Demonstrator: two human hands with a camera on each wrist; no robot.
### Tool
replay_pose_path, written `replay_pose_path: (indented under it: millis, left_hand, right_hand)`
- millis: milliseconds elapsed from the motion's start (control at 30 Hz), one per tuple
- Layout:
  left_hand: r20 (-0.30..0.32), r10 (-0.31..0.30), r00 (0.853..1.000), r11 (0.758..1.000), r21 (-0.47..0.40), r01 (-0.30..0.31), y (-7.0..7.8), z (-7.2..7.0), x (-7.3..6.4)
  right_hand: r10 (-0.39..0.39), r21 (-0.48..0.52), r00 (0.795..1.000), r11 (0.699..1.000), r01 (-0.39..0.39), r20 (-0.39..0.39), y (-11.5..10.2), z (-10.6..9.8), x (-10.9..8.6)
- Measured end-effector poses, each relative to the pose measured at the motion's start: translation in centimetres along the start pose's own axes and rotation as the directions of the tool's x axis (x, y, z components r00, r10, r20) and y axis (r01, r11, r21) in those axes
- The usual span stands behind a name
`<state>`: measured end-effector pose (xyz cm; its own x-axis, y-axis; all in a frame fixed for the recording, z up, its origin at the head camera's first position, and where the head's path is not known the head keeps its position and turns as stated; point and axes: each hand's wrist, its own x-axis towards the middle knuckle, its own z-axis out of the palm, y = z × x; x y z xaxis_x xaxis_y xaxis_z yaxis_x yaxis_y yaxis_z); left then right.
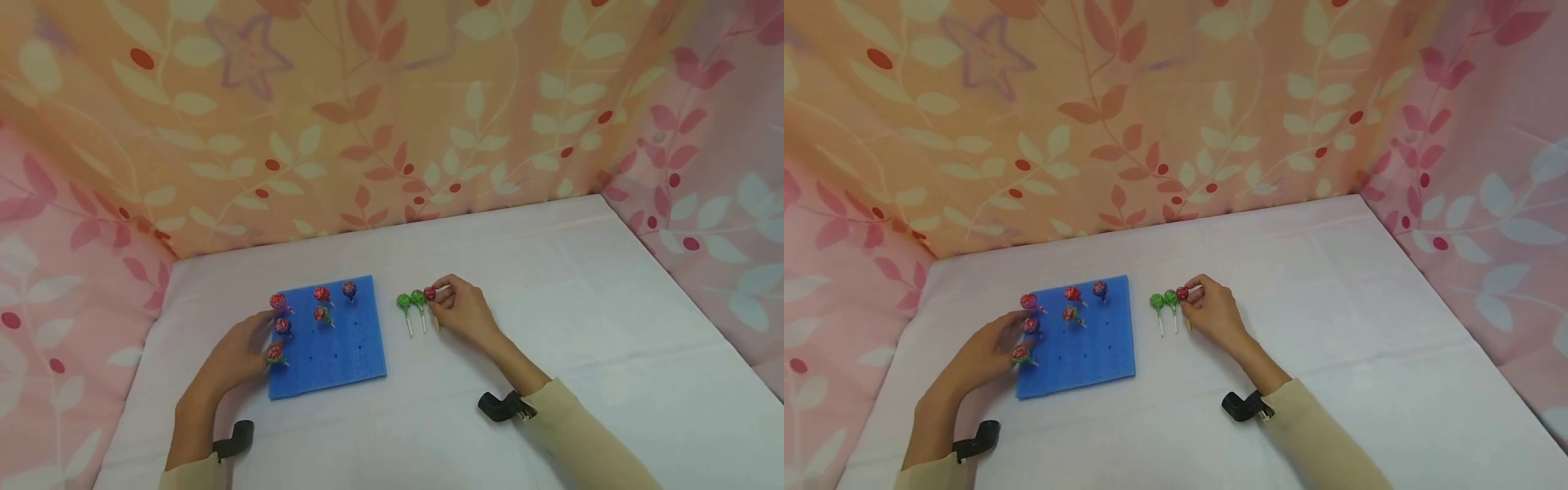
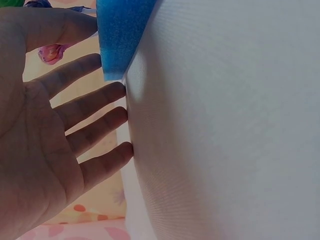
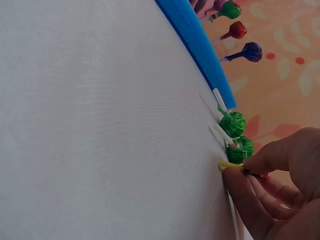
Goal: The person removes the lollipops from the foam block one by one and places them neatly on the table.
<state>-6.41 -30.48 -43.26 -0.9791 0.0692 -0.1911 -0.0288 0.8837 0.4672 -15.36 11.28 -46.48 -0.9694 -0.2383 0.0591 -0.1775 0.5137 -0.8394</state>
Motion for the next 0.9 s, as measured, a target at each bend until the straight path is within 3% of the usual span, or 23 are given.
replay_pose_path:
  millis: [267,500,700,900]
  left_hand:
    - [0.011,0.002,1.000,1.000,-0.013,-0.002,-0.1,-0.2,0.2]
    - [0.005,0.015,1.000,0.999,-0.045,-0.015,-0.2,-0.1,0.0]
    - [0.007,-0.004,1.000,1.000,-0.018,0.004,0.0,-0.1,0.2]
    - [0.005,-0.010,1.000,1.000,-0.015,0.010,-0.2,0.0,0.2]
  right_hand:
    - [0.070,-0.036,0.998,0.997,-0.070,-0.003,-0.4,0.0,0.1]
    - [0.062,-0.038,0.998,0.997,-0.062,0.016,-0.8,-0.1,-0.1]
    - [0.066,-0.053,0.998,0.996,-0.065,0.016,-1.0,-0.3,-0.5]
    - [0.007,-0.076,1.000,0.997,-0.007,-0.002,-1.4,-0.3,-1.0]
